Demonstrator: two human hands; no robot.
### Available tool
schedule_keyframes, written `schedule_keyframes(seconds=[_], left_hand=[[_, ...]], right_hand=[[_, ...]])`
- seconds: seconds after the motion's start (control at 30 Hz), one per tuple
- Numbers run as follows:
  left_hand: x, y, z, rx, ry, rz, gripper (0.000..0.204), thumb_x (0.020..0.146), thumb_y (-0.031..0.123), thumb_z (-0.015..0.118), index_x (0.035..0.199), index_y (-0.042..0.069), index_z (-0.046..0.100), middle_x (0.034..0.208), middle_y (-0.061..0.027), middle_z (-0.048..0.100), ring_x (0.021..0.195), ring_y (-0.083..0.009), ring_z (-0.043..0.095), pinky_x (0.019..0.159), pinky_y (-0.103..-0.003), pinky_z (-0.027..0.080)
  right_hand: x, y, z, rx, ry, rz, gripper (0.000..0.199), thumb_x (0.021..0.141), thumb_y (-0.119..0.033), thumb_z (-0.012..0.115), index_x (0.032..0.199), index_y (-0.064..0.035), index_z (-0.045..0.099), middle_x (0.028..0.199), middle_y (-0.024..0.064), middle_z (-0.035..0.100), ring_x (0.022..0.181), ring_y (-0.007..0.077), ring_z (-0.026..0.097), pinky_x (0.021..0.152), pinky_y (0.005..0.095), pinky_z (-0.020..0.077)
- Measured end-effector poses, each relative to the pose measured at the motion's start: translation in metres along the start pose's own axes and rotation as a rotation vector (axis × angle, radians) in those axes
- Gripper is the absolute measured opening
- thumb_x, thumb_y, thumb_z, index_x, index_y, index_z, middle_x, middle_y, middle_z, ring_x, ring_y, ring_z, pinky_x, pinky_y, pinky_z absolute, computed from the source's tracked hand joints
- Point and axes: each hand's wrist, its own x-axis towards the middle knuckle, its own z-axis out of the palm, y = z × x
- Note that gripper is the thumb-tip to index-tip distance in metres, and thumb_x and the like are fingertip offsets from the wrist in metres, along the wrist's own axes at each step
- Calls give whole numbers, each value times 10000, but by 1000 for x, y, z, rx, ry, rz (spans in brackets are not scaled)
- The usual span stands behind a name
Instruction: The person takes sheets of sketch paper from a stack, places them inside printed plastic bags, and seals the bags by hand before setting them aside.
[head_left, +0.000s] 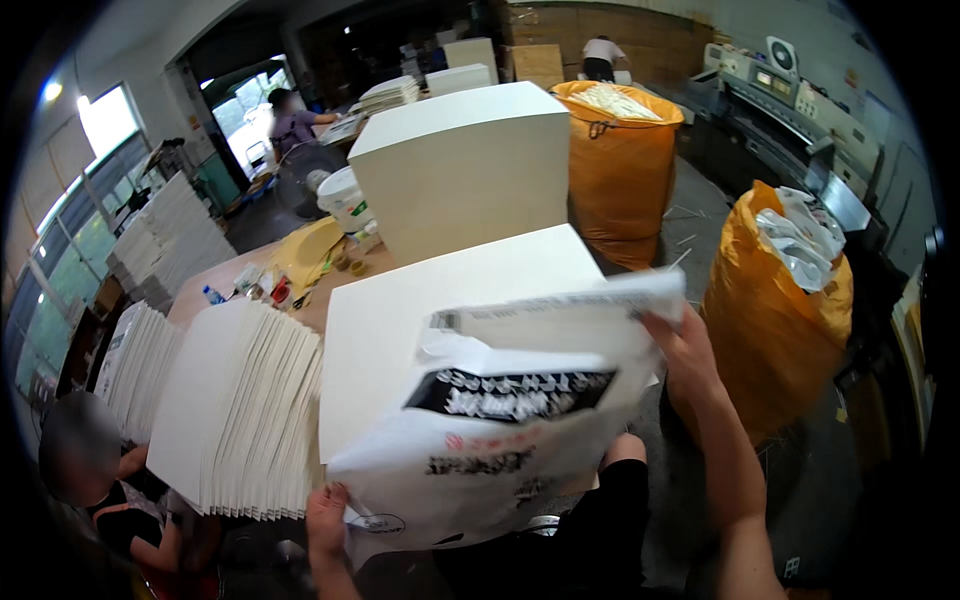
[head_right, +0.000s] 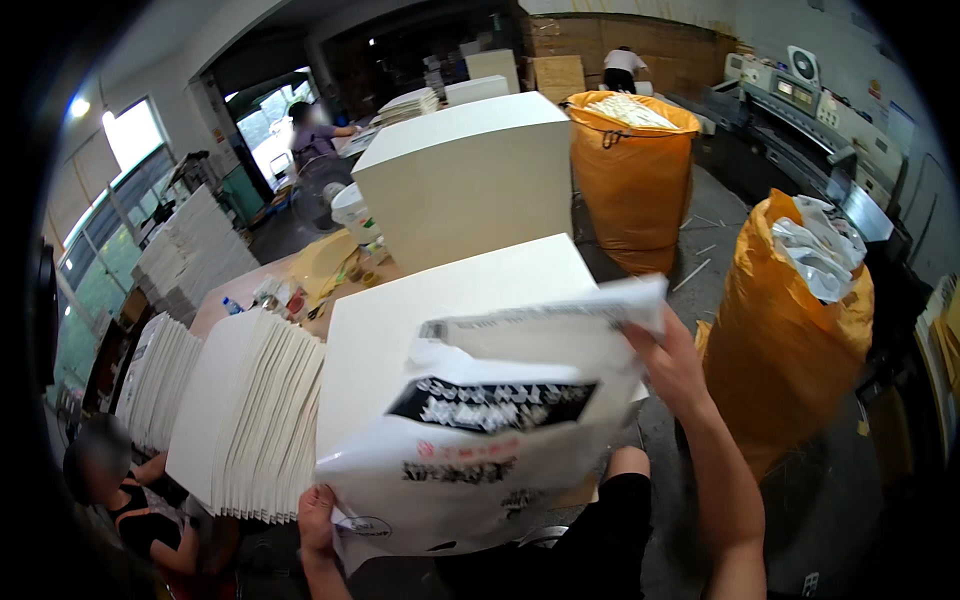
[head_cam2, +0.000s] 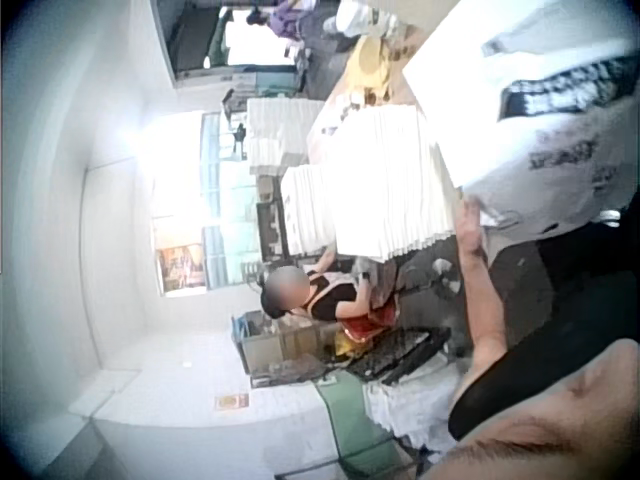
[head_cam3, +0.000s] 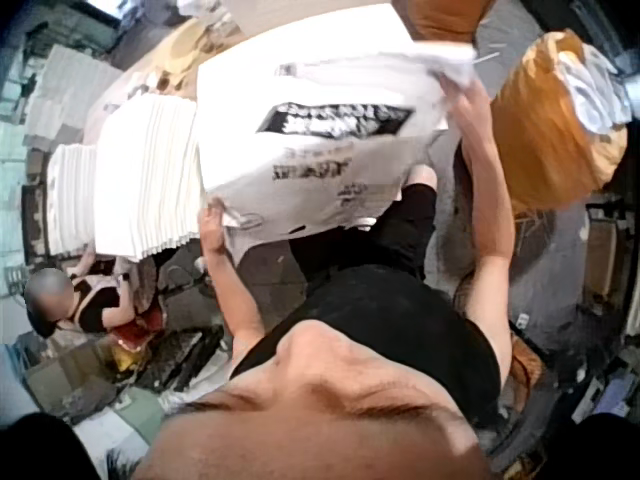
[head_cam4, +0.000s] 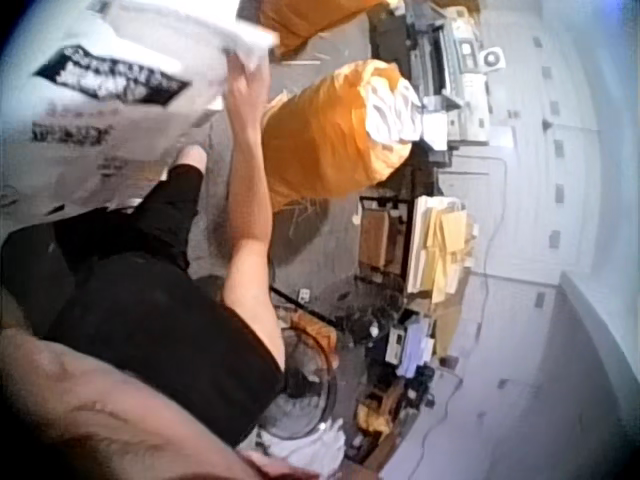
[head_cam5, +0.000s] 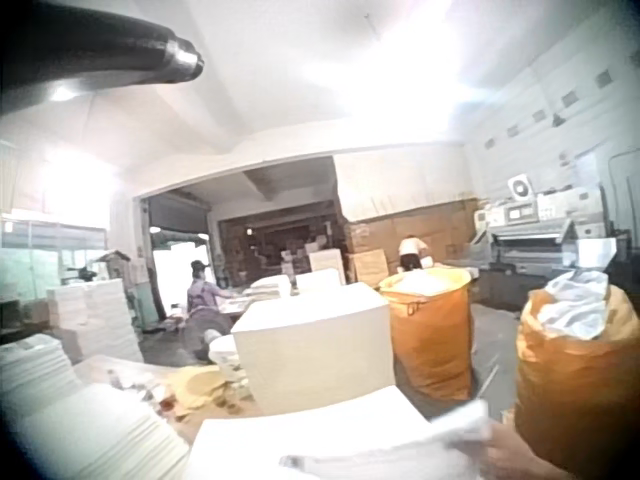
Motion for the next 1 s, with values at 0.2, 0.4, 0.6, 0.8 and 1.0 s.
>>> schedule_keyframes(seconds=[0.2,0.4,0.6,0.8,1.0], left_hand=[[59,3,19,-107,-90,-157,323,1056,220,543,1217,-35,658,1112,-90,717,984,-149,658,897,-284,501],[46,-13,13,22,-41,-101,372,1038,183,534,1312,-58,608,1163,-99,695,1047,-180,648,951,-313,482],[34,-2,25,-194,-40,-229,384,1038,203,531,1306,-63,603,1169,-154,690,1049,-236,677,915,-363,534],[19,6,59,-516,-24,-504,474,1086,298,446,1364,-71,551,1265,-210,662,1107,-305,688,945,-407,559],[18,-13,51,-482,-89,-571,494,1085,323,451,1433,-22,515,1336,-186,645,1168,-282,673,989,-405,561]], right_hand=[[108,57,3,59,6,180,636,993,-319,692,1455,43,445,1154,112,692,937,138,649,706,290,545],[27,97,-18,247,479,93,386,1032,-290,613,1300,-18,557,1040,68,654,913,115,603,736,282,496],[-147,169,6,197,477,302,157,1024,-177,597,1025,-25,637,890,40,674,807,132,634,745,287,518],[-162,186,87,366,-43,376,395,976,-187,669,1317,-2,594,1202,98,668,1206,228,583,1009,357,469],[-163,222,87,481,-383,698,426,962,-157,698,1325,24,566,1241,148,645,1169,242,619,1003,362,498]])
